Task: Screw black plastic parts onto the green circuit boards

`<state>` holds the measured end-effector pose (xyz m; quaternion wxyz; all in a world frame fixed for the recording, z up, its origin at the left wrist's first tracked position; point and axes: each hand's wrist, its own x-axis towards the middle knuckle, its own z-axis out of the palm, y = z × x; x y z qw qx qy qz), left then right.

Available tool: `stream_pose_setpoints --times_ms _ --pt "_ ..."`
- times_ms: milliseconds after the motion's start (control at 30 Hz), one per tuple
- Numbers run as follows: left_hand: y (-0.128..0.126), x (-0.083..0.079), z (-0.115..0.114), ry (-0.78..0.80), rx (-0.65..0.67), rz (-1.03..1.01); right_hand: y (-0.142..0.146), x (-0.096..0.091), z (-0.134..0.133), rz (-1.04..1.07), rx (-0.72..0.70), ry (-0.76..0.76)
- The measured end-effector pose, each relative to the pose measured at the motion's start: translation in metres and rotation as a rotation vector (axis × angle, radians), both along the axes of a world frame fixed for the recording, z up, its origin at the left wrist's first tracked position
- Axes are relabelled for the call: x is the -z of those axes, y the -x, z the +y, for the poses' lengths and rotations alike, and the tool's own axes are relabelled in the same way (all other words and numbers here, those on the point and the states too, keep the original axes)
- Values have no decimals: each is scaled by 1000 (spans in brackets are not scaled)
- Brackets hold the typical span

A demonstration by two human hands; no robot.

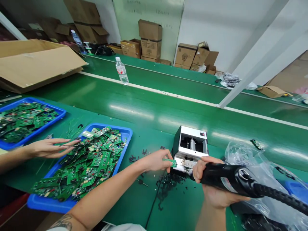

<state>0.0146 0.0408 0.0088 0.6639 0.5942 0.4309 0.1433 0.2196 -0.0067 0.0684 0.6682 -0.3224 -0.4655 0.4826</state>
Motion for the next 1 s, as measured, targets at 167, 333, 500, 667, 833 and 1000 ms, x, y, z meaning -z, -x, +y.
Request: stream_pose_setpoints --times_ms 167,333,500,667,833,1000 --pt "0 4 2 3 30 16 12 -18 11 49 6 -149" --pt "-1 4 1 2 20 4 31 -31 25 48 -47 -193" --pt "-1 0 0 39 5 -9 36 -28 30 60 -94 -191" --pt "-3 5 1 27 5 -14 33 -21 33 42 -140 -183" --pt "-4 11 2 11 12 -17 34 -19 36 40 -160 -170" --pt "-4 12 2 -5 8 -13 40 -22 37 46 -210 -161"
